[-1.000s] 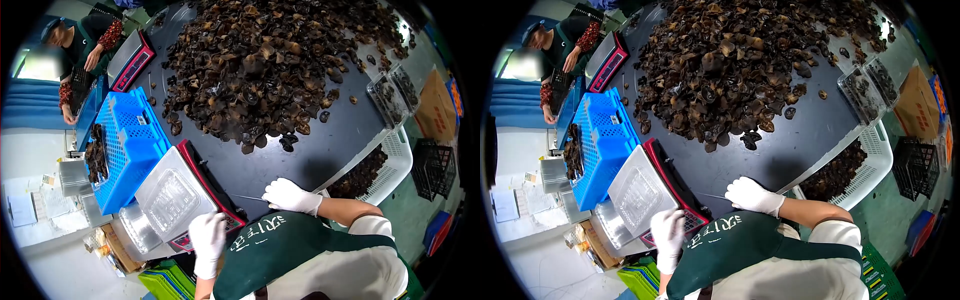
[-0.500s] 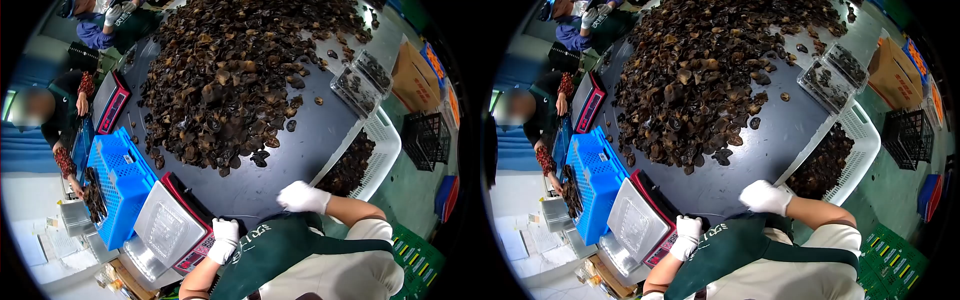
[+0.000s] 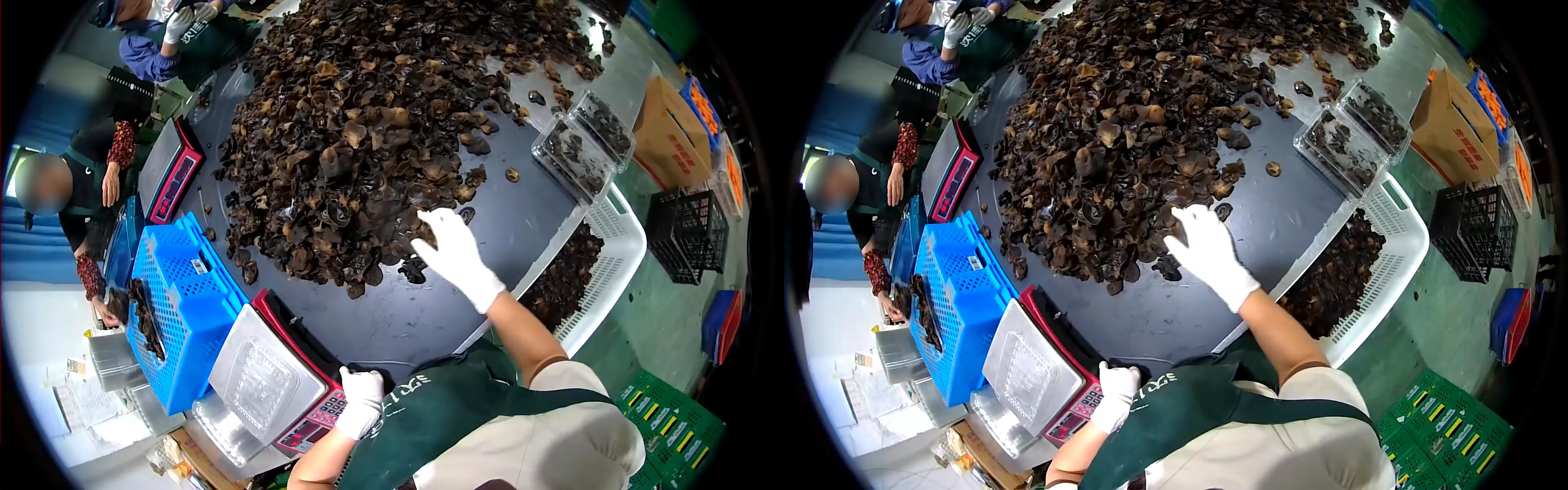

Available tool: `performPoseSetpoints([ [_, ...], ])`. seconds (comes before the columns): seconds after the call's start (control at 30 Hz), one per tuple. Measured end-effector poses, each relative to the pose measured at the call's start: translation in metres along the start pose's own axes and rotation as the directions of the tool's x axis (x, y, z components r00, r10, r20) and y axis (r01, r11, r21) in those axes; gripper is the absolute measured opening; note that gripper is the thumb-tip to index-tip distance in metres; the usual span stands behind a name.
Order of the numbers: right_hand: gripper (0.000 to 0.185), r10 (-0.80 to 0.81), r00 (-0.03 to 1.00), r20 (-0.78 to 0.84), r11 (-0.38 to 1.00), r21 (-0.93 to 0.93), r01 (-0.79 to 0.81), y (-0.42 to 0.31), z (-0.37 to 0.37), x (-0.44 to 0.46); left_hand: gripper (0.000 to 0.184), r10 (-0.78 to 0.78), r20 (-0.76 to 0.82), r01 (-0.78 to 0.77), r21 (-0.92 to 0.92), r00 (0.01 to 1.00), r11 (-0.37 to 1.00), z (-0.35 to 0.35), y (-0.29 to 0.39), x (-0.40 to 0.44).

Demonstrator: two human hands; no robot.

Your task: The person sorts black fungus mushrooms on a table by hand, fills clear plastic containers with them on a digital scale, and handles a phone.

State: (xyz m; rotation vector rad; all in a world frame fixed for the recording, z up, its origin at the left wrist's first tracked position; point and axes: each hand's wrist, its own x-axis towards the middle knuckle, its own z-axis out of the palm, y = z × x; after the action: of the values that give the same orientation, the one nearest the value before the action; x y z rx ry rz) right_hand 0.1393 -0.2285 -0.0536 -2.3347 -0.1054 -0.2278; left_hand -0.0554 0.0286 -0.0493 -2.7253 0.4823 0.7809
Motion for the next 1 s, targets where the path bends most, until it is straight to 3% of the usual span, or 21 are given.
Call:
performPoseSetpoints([
  [0.03,0.046,-0.029,0.999,0.039,0.996,-0.077,0.032,-0.012,0.005,0.001,0.020,0.010,-0.004,-0.010,0.024,1.000,1.000,0.002,0.001,-0.001],
  [0.1,0.045,-0.160,0.965,0.208,0.985,-0.030,0.170,-0.031,0.010,-0.007,0.018,0.046,0.005,-0.046,-0.023,0.999,0.999,0.000,0.000,-0.004],
  [0.2,0.040,-0.329,0.794,0.511,0.941,0.106,0.322,-0.046,0.013,-0.034,0.014,0.086,0.007,-0.085,-0.062,0.996,0.994,-0.001,0.000,-0.005],
  [0.23,0.036,-0.464,0.802,0.376,0.885,0.158,0.438,-0.045,0.012,-0.046,0.011,0.112,0.017,-0.110,-0.099,0.994,0.989,-0.006,-0.001,-0.007],
  [0.33,0.026,-0.521,0.826,0.217,0.842,0.290,0.455,-0.046,-0.010,-0.036,0.014,0.134,-0.058,-0.144,-0.266,0.989,0.953,-0.041,-0.004,-0.005],
  [0.37,0.022,-0.485,0.853,0.193,0.857,0.299,0.419,-0.044,-0.018,-0.023,0.011,0.099,-0.203,-0.186,-0.473,0.974,0.861,-0.056,-0.008,-0.002],
  [0.4,0.018,-0.448,0.878,0.170,0.870,0.309,0.384,-0.041,-0.024,-0.007,0.014,0.011,-0.161,-0.107,-0.602,0.987,0.792,-0.075,-0.008,-0.002],
  [0.47,0.009,-0.360,0.918,-0.164,0.920,0.101,0.378,-0.023,-0.012,0.010,0.015,-0.157,-0.312,-0.110,-0.689,0.937,0.716,-0.096,-0.010,0.011],
  [0.57,0.012,-0.340,0.935,-0.099,0.938,0.043,0.345,-0.002,0.005,0.027,0.017,-0.359,-0.413,-0.126,-0.784,0.837,0.607,-0.097,-0.019,0.039],
  [0.6,0.014,-0.404,0.913,-0.061,0.914,-0.061,0.400,-0.007,0.009,0.030,0.018,-0.401,-0.402,-0.107,-0.804,0.823,0.585,-0.100,-0.021,0.047],
  [0.67,0.015,-0.461,0.887,-0.015,0.877,-0.162,0.452,-0.014,0.018,0.033,0.023,-0.384,-0.531,-0.202,-0.746,0.755,0.634,-0.105,-0.026,0.066],
  [0.73,0.018,-0.364,0.922,0.129,0.850,-0.359,0.386,-0.016,0.030,0.034,0.031,-0.397,-0.604,-0.223,-0.700,0.691,0.678,-0.105,-0.027,0.083],
  [0.8,0.017,-0.328,0.932,0.153,0.863,-0.354,0.361,-0.015,0.030,0.036,0.038,-0.388,-0.590,-0.233,-0.713,0.708,0.661,-0.106,-0.029,0.095],
  [0.9,0.020,-0.246,0.954,0.168,0.962,-0.074,0.262,-0.015,0.005,0.034,0.040,-0.401,-0.574,-0.220,-0.727,0.714,0.650,-0.102,-0.030,0.107],
  [0.93,0.014,-0.314,0.949,-0.006,0.948,-0.048,0.314,-0.017,-0.006,0.031,0.041,-0.402,-0.579,-0.220,-0.724,0.709,0.654,-0.100,-0.031,0.110],
  [1.0,0.016,-0.290,0.957,0.009,0.927,0.253,0.278,-0.006,-0.029,0.033,0.042,-0.404,-0.578,-0.218,-0.724,0.709,0.654,-0.099,-0.031,0.114],
])
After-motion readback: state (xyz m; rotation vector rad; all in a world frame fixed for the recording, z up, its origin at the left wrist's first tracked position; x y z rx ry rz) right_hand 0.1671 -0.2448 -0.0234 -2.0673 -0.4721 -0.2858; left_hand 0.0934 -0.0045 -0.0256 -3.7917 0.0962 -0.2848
